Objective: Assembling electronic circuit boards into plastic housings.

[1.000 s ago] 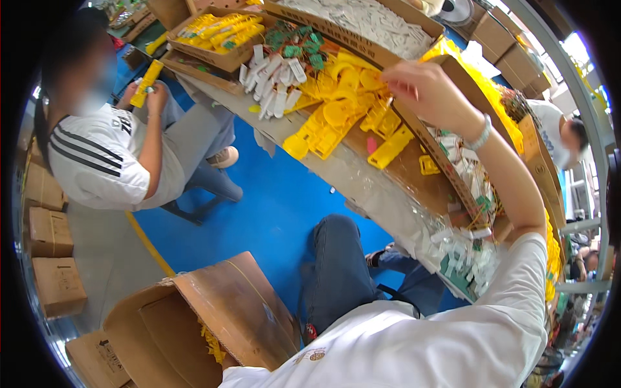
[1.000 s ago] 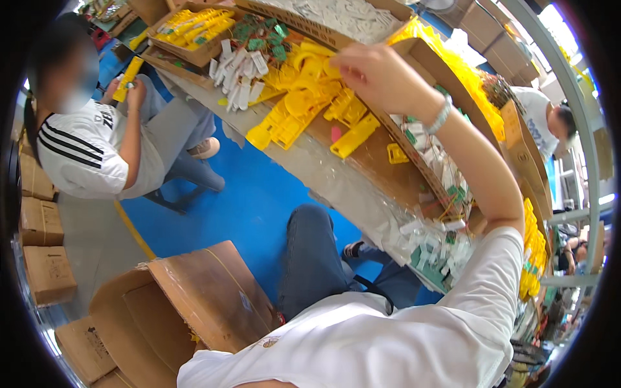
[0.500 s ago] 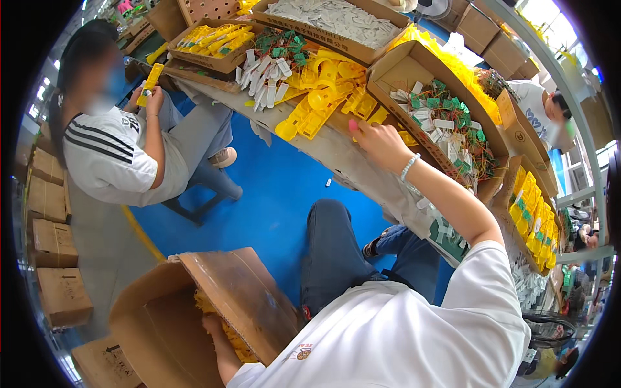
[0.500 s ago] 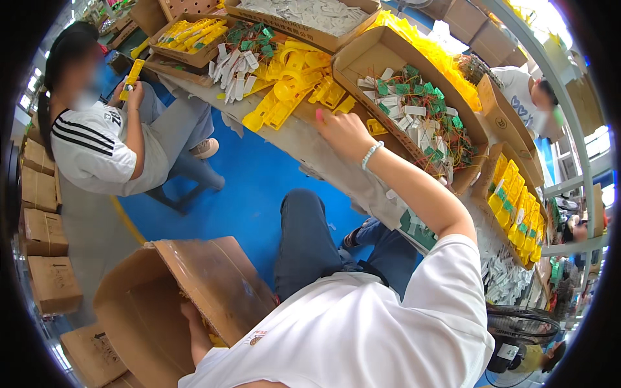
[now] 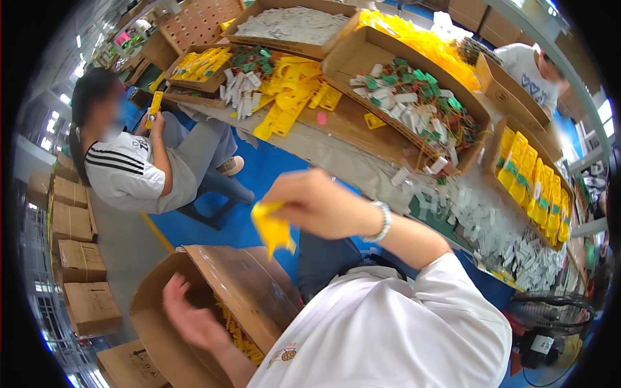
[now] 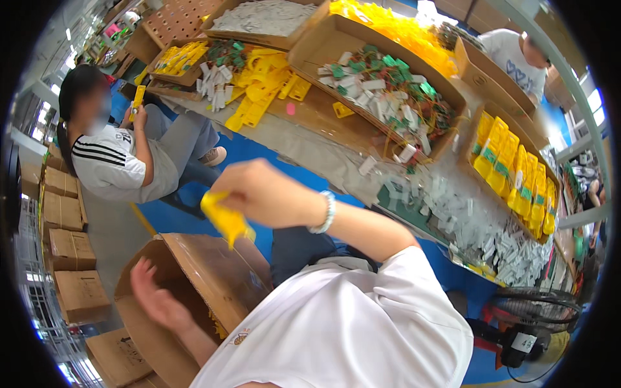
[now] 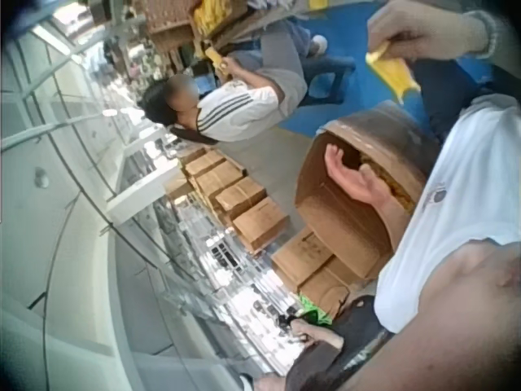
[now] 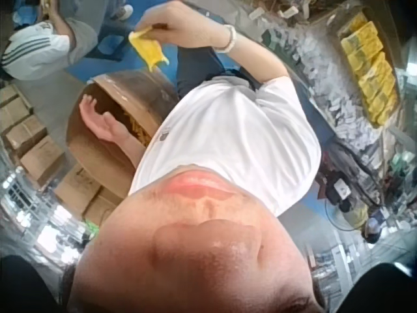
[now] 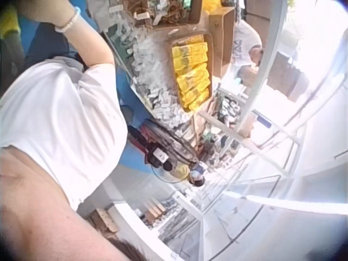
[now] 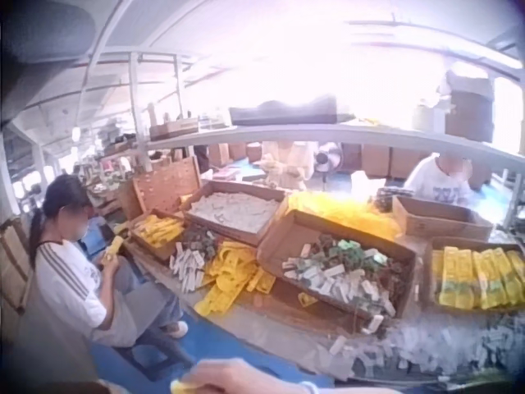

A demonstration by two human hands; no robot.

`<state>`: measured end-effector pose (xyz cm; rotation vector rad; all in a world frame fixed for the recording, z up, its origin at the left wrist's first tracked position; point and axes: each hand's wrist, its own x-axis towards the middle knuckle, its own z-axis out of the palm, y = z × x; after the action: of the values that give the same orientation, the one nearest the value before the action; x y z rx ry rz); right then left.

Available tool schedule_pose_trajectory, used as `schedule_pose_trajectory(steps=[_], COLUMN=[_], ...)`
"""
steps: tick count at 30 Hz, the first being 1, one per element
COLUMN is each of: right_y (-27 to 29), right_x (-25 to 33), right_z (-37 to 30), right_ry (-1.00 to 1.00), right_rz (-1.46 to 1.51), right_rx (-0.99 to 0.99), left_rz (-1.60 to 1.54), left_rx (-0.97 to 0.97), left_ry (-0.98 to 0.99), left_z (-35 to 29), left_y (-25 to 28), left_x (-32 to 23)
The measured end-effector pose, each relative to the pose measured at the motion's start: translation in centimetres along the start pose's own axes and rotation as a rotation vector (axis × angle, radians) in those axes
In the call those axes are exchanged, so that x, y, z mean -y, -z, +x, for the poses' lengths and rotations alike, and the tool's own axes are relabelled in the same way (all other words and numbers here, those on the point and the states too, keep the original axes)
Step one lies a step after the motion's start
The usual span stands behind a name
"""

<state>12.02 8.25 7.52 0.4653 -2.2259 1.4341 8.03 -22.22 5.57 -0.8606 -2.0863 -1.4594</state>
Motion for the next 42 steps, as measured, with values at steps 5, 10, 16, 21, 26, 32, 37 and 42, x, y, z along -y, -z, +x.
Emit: schedule_pose_trajectory(steps=[5,10,16,21,26,32,37,42], right_y=[-0.8,6.3,17.4,18.2,19.0,17.8,15.3,10.8], right_x=[1.2,0.4,-4.2,-7.6,-8.9,-2.5,1.0,4.2], right_z=[-4.7,-8.9,-12.2,-16.2,-17.0,-14.5,-12.3,-8.8], right_ry=[-0.213,-0.352,-0.684,-0.733,-0.607,-0.194,-0.076,0.102], right_rz=[0.279,-0.166,-1.154,-1.032,-0.841,-0.789,-0.308,0.107], right_rx=[-0.013,-0.244,-0.64,-0.658,-0.7,-1.059,-1.048,-0.768], left_rz=[-0.803,-0.845,-1.091,-1.196,-1.287,-1.114,-0.974,-0.776], left_rx=[0.66,0.821,0.589,0.532,0.414,0.362,0.159,-0.01], left_ry=[0.484,1.072,1.11,1.034,0.951,0.877,0.728,0.303], left_z=[-2.8,-5.3,-7.3,-7.9,-7.8,-7.4,-3.6,-0.1], left_y=[-11.4,-14.5,-16.7,-17.7,-17.1,-17.6,-17.0,-15.7], left_x=[-0.8,-1.2,-1.4,-2.4,-4.4,-6.4,-8.8,-12.3])
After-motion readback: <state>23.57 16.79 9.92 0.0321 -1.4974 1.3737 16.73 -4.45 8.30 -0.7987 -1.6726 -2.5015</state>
